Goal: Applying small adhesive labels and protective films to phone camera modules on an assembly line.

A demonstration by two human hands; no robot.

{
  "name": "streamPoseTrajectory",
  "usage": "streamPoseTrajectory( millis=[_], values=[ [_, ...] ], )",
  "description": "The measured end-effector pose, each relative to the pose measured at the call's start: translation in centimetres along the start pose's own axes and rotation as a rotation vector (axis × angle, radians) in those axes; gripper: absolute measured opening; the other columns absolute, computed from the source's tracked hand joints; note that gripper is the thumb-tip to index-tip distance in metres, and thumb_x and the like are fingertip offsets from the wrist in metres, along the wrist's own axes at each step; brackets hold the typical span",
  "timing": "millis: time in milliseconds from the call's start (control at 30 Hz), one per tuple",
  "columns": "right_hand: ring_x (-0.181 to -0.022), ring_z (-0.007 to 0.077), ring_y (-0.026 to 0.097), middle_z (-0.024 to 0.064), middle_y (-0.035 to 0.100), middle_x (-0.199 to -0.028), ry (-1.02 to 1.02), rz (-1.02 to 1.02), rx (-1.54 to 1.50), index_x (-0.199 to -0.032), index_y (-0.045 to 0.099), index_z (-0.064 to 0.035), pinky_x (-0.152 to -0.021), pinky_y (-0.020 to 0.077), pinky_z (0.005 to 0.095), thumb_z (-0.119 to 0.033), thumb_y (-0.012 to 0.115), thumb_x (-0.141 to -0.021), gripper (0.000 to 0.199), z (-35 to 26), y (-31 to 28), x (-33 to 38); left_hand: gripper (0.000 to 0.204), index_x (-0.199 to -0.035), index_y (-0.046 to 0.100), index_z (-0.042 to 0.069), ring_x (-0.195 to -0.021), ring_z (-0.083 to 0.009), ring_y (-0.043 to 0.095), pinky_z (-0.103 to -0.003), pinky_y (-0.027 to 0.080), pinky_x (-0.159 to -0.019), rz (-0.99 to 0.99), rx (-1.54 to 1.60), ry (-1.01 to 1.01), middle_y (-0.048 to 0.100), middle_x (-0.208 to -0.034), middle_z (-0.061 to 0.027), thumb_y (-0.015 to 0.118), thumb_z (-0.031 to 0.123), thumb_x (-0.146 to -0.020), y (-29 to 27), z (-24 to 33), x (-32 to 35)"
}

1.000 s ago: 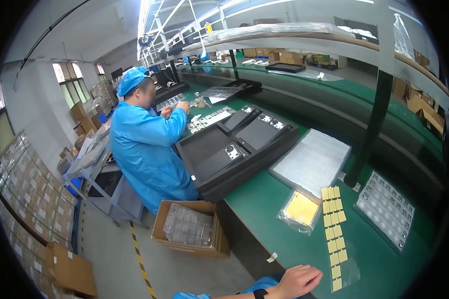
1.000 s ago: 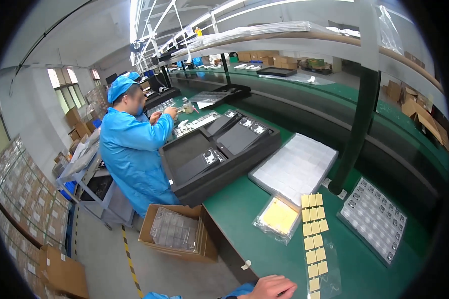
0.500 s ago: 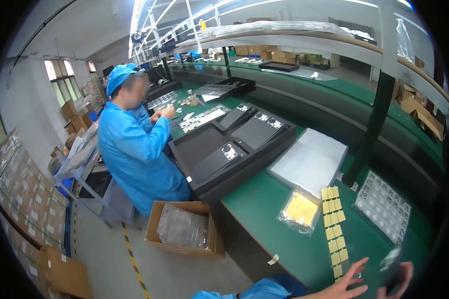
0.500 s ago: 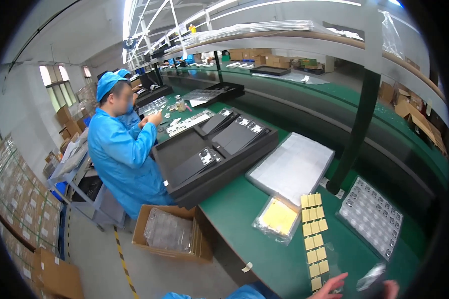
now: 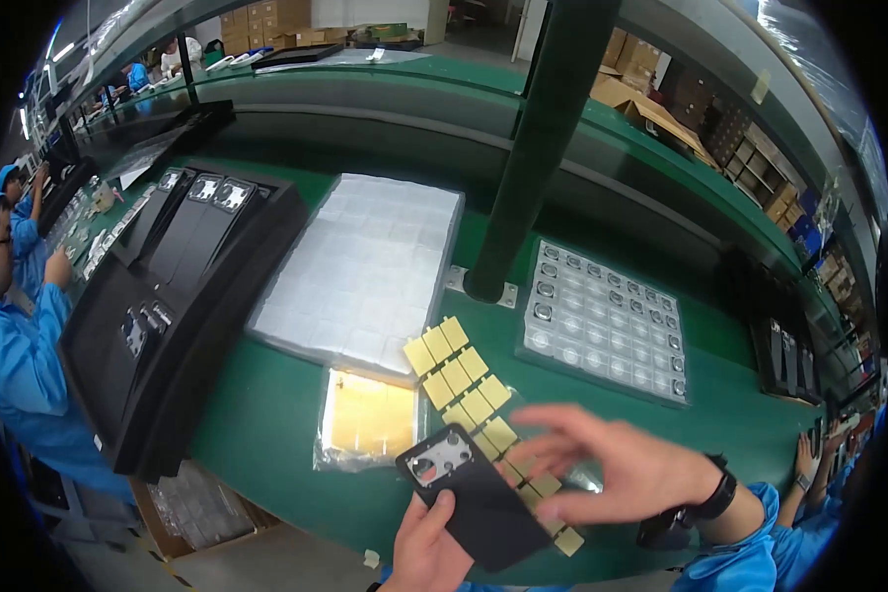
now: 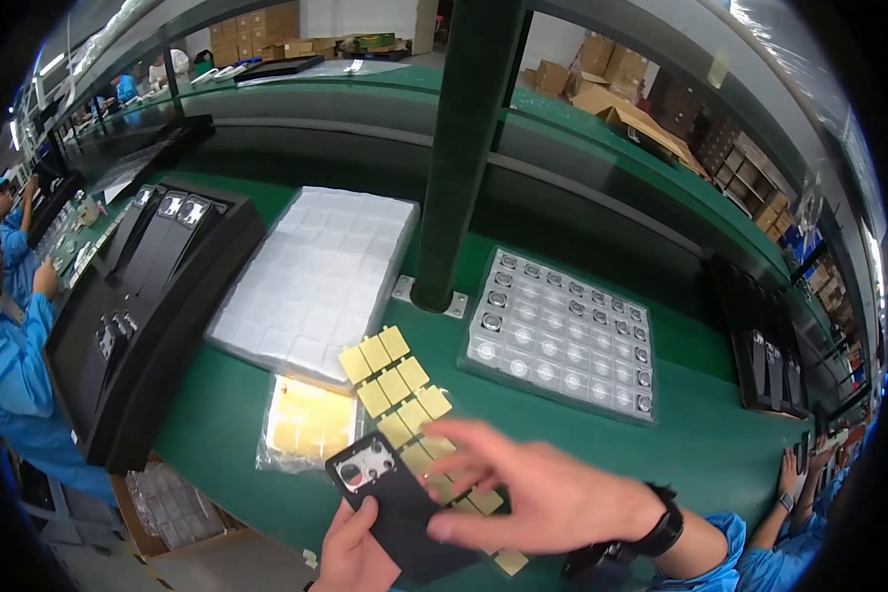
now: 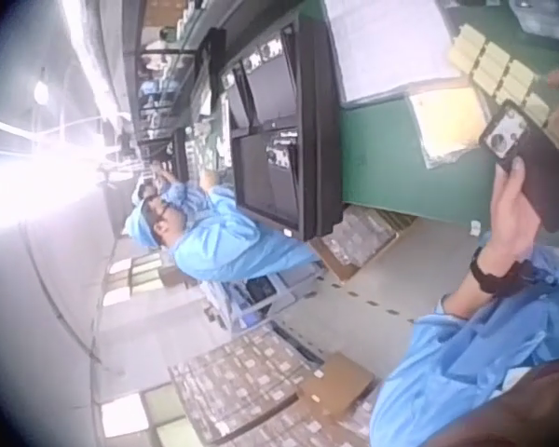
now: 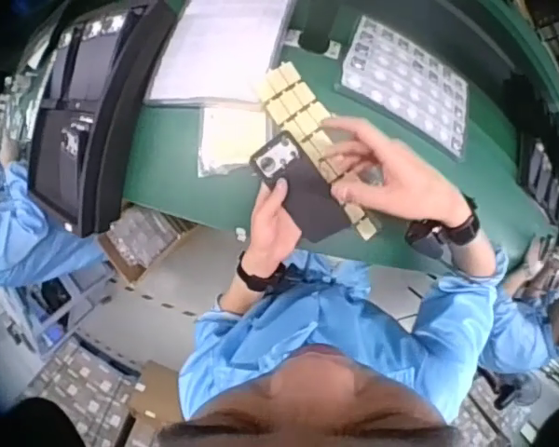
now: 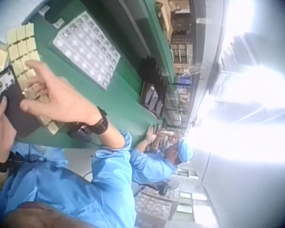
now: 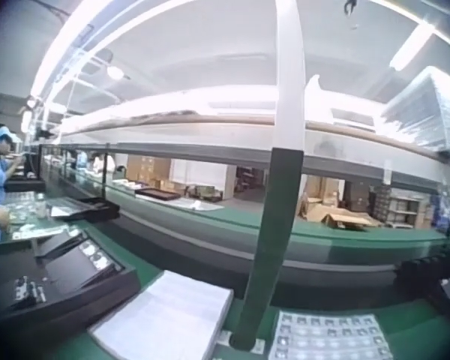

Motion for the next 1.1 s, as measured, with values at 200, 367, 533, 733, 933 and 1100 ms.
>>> streamPoseTrajectory(
  millis=[200, 367, 533, 733, 933, 1100],
  values=[
    [-0.090, 0.0326, 0.064, 0.0135, 0.067, -0.098, 0.098, 0.395, 0.473, -0.118, 0.061, -0.0067, -0.079, 0.0518, 0.0405, -0.020, 0.058, -0.085, 0.035, 6.7, -10.4, -6.1, 0.050, -0.144, 0.029, 0.003, -0.127, -0.0333, 0.048, -0.047, 0.039, -0.107, -0.081, -0.098, -0.131, 0.047, -0.137, -0.0179, 0.045, 0.012, -0.097, 1.4, 0.0, -0.8],
    [-0.090, 0.0318, 0.064, 0.0130, 0.064, -0.095, 0.130, 0.316, 0.755, -0.109, 0.065, -0.0079, -0.078, 0.0512, 0.0421, -0.021, 0.056, -0.085, 0.029, 10.2, -9.7, -8.6, 0.055, -0.144, 0.028, 0.003, -0.126, -0.0335, 0.048, -0.047, 0.040, -0.106, -0.045, 0.046, -0.192, 0.047, -0.137, -0.0182, 0.048, 0.008, -0.093, 0.6, -0.2, -0.6],
    [-0.088, 0.0324, 0.063, 0.0132, 0.064, -0.094, 0.141, 0.249, 0.684, -0.107, 0.065, -0.0066, -0.076, 0.0505, 0.0423, -0.020, 0.059, -0.083, 0.027, 10.7, -9.9, -9.4, 0.055, -0.143, 0.030, 0.002, -0.120, -0.0350, 0.053, -0.047, 0.045, -0.101, -0.044, -0.074, -0.113, 0.051, -0.131, -0.0201, 0.050, 0.003, -0.091, 0.2, 0.2, -0.2],
    [-0.072, 0.0178, 0.059, 0.0078, 0.064, -0.081, 0.033, 0.491, 0.128, -0.108, 0.061, -0.0028, -0.068, 0.0489, 0.0316, -0.014, 0.057, -0.091, 0.021, 11.0, -11.5, -6.5, 0.053, -0.142, 0.031, 0.004, -0.119, -0.0366, 0.054, -0.049, 0.046, -0.100, -0.009, -0.123, -0.083, 0.053, -0.129, -0.0205, 0.049, 0.002, -0.092, -0.6, -0.9, -0.8],
    [-0.072, 0.0041, 0.055, 0.0008, 0.062, -0.085, -0.040, 0.227, -0.520, -0.108, 0.063, -0.0027, -0.064, 0.0451, 0.0194, -0.012, 0.053, -0.097, 0.018, 5.6, -5.1, -2.4, 0.047, -0.141, 0.028, 0.005, -0.123, -0.0397, 0.049, -0.050, 0.042, -0.104, -0.078, -0.265, 0.050, 0.051, -0.129, -0.0264, 0.044, 0.010, -0.097, 1.2, 0.3, -0.8],
    [-0.070, 0.0078, 0.059, 0.0028, 0.062, -0.088, -0.271, 0.057, -0.445, -0.117, 0.060, -0.0039, -0.061, 0.0517, 0.0255, -0.011, 0.048, -0.098, 0.024, 1.7, -2.6, 0.2, 0.053, -0.142, 0.022, 0.002, -0.126, -0.0404, 0.047, -0.048, 0.042, -0.105, -0.026, -0.451, 0.042, 0.048, -0.132, -0.0261, 0.045, 0.008, -0.096, 5.5, -0.5, 0.1]
  ],
)
Point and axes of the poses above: each hand's wrist, its own x-axis away from the middle knuckle, its own y-axis out of the palm, z = x × y, the point moved 8 cm from there along -x, towards the middle knuckle
